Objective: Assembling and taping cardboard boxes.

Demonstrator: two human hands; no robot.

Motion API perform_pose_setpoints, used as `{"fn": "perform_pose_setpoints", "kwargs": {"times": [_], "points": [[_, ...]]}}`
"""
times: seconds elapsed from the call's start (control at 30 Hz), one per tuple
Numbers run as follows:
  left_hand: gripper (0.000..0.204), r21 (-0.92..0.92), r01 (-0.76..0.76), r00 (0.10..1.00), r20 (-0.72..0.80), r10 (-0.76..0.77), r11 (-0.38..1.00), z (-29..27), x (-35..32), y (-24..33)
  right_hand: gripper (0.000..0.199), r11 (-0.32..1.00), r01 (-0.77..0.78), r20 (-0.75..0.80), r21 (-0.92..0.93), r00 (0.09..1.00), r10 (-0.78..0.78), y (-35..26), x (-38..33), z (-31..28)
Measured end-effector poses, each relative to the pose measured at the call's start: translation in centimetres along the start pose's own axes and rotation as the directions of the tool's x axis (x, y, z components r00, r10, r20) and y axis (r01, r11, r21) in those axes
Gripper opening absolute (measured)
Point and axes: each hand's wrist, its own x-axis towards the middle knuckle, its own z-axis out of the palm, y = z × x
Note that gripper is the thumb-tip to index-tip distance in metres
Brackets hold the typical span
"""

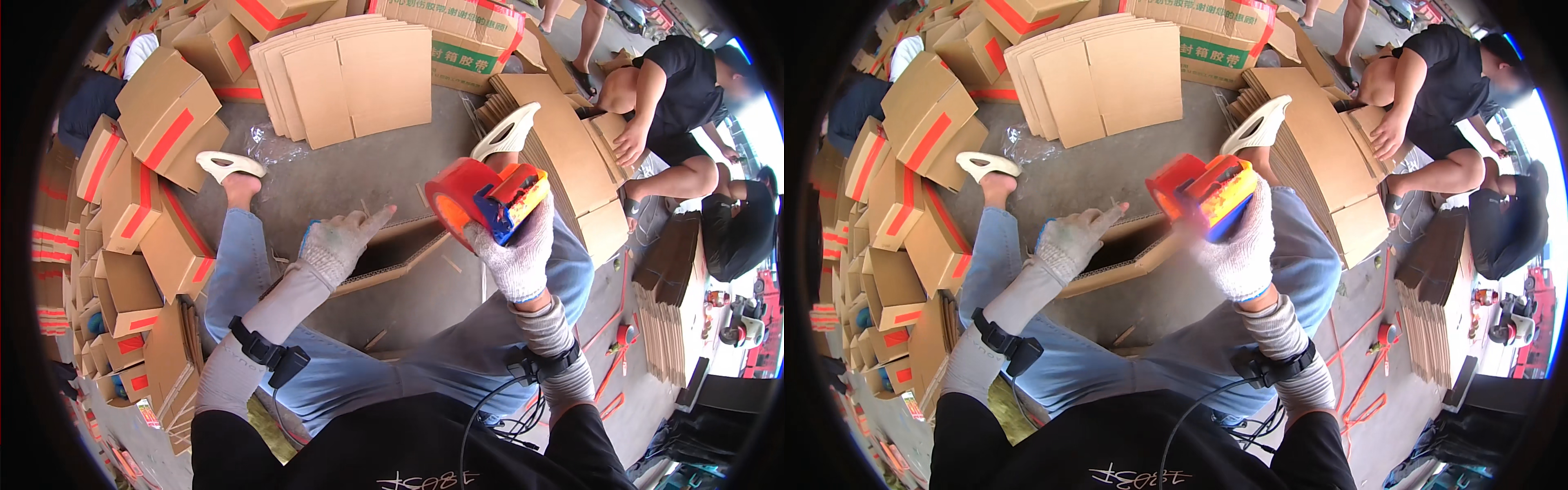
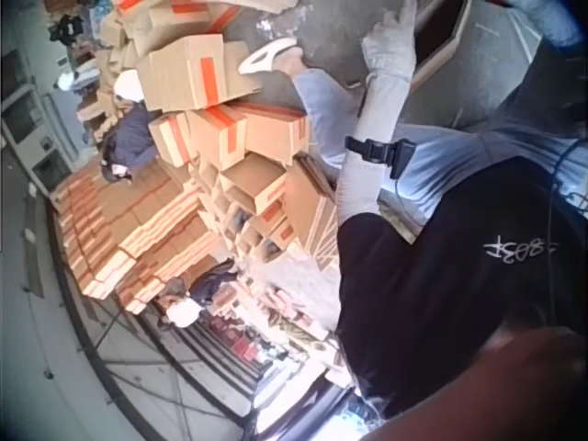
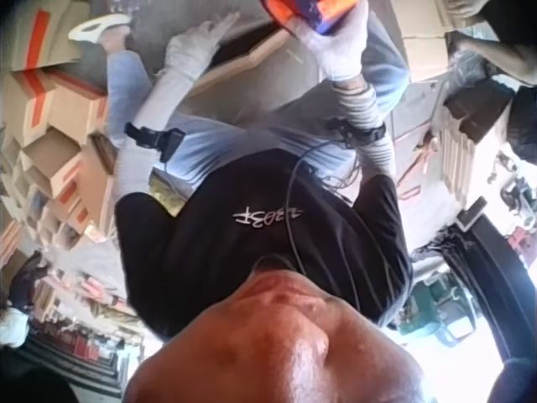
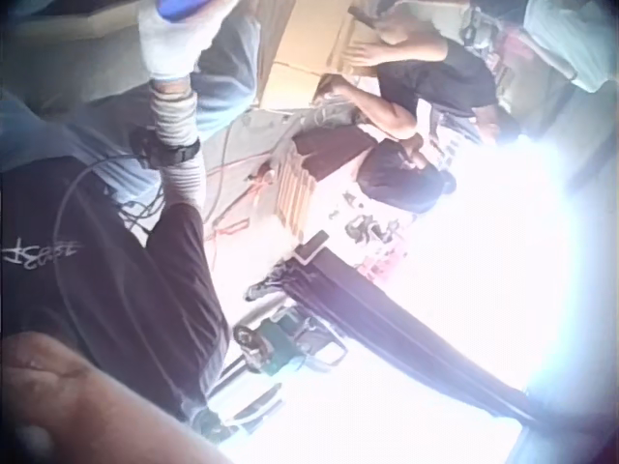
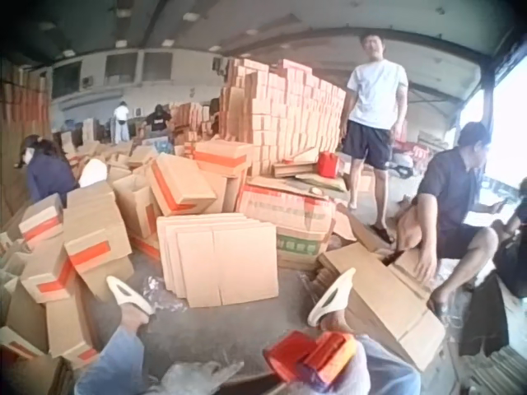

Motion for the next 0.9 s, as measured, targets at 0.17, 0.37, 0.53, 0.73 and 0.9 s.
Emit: {"fn": "perform_pose_setpoints", "kwargs": {"times": [0.17, 0.37, 0.53, 0.73, 0.9], "points": [[0.06, -0.195, 0.185, 0.981, -0.027, -0.194, 0.963, 1.8, -3.5, -3.0, 0.09, 0.97, -0.097, 0.518, 0.223, 0.854, -0.034, -0.1, 0.0, 4.9], [0.037, -0.455, 0.502, 0.786, -0.116, -0.608, 0.736, 3.6, -12.2, -6.6, 0.085, 0.984, -0.112, 0.514, 0.139, 0.857, 0.026, 5.2, -4.2, 6.2], [0.033, -0.909, 0.193, 0.408, -0.267, -0.873, 0.369, 9.0, -9.9, -15.7, 0.089, 1.0, -0.009, 0.781, -0.017, 0.624, 0.019, -0.6, -4.0, 8.1], [0.031, -0.922, -0.145, 0.076, -0.371, -0.925, 0.358, 13.6, -7.0, -18.0, 0.071, 0.465, -0.651, 0.735, 0.6, 0.678, 0.0, 3.8, -0.5, 13.9], [0.023, -0.816, 0.059, 0.352, -0.522, -0.777, 0.576, 9.9, -7.8, -14.7, 0.071, 0.242, -0.743, 0.754, 0.624, 0.654, 0.066, 8.0, -0.9, 17.3]]}}
